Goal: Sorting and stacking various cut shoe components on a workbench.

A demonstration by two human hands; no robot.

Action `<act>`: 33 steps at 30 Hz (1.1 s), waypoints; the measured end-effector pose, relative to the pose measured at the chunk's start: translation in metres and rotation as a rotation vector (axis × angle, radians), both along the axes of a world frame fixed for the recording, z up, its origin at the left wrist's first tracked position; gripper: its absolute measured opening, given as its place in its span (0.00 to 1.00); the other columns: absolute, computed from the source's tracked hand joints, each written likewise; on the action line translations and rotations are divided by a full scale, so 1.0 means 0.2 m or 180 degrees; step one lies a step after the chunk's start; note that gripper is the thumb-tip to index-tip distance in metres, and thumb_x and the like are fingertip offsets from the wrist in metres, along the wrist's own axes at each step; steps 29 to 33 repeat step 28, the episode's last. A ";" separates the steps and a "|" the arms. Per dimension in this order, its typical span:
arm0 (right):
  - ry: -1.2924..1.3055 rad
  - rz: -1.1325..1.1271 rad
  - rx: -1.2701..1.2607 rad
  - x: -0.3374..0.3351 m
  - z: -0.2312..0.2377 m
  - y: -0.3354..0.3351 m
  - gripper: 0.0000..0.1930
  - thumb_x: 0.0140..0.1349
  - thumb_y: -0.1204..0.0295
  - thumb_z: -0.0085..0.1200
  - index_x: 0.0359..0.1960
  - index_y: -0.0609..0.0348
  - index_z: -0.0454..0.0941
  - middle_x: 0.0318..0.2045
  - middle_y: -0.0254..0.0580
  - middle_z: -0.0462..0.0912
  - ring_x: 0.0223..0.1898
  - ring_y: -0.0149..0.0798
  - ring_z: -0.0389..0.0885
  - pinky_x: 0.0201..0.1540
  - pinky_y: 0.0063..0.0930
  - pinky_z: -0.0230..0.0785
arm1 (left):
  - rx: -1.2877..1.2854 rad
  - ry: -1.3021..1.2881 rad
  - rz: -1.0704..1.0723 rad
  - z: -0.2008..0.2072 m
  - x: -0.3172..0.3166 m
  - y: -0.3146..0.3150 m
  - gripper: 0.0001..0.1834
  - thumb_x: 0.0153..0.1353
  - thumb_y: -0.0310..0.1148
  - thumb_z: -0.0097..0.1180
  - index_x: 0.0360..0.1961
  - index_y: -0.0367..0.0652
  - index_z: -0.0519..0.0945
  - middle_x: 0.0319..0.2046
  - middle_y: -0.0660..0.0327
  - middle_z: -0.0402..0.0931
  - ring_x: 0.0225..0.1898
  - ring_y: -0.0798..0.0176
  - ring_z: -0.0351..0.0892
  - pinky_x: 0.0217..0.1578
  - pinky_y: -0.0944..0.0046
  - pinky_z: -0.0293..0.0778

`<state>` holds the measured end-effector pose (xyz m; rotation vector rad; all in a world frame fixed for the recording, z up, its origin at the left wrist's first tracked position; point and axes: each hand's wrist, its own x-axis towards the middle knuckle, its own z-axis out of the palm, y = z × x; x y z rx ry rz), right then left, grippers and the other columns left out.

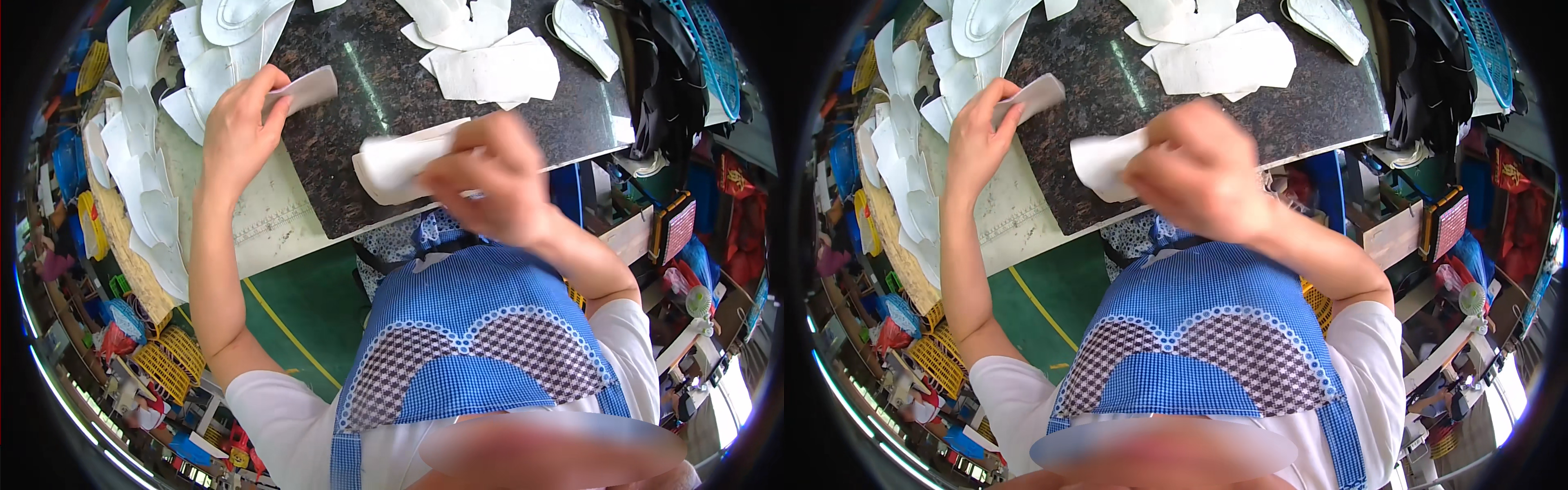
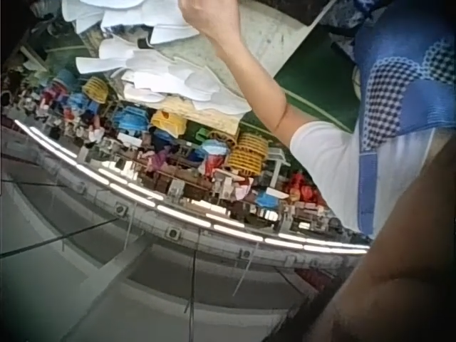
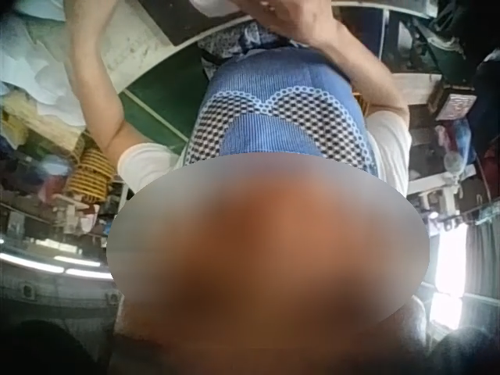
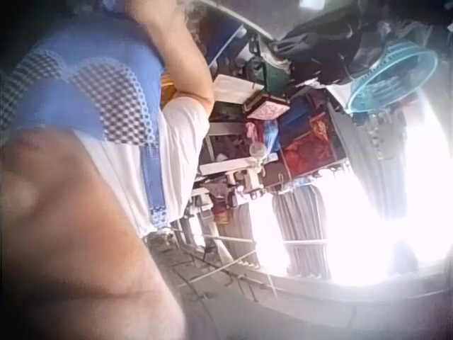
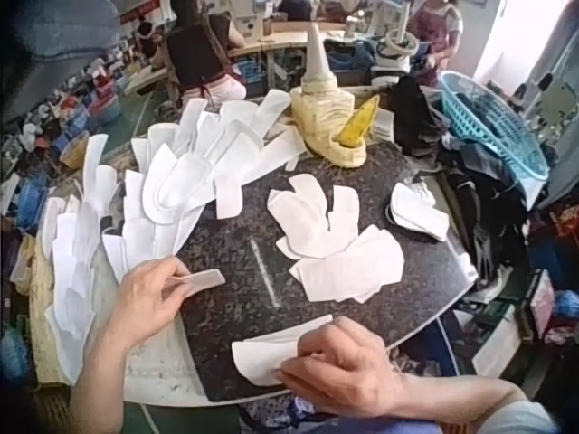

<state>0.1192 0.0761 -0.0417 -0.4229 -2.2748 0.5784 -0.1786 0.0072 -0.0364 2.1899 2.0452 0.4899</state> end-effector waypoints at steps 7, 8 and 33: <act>-0.0520 0.0221 -0.0265 0.01 -0.14 -0.05 0.18 0.44 0.72 0.74 0.37 0.56 0.82 0.33 0.40 0.81 0.33 0.42 0.80 0.34 0.34 0.72 | -0.0303 -0.2467 0.0503 0.16 0.21 -0.25 0.08 0.64 0.26 0.62 0.43 0.39 0.78 0.32 0.63 0.83 0.32 0.75 0.79 0.32 0.70 0.74; -0.0514 0.0251 -0.0273 0.01 -0.14 -0.05 0.18 0.44 0.72 0.74 0.37 0.56 0.82 0.33 0.40 0.81 0.33 0.42 0.80 0.34 0.34 0.72 | -0.0509 -0.2566 0.0399 0.17 0.25 -0.28 0.08 0.64 0.26 0.63 0.43 0.39 0.78 0.31 0.63 0.83 0.32 0.74 0.80 0.33 0.70 0.74; -0.0972 0.0122 -0.4270 0.24 0.02 0.01 0.15 0.70 0.62 0.59 0.30 0.62 0.83 0.19 0.35 0.82 0.18 0.24 0.79 0.19 0.15 0.69 | -0.1740 -0.4313 0.1412 -0.03 0.48 -0.32 0.13 0.67 0.36 0.64 0.33 0.34 0.82 0.24 0.59 0.83 0.23 0.71 0.83 0.24 0.73 0.77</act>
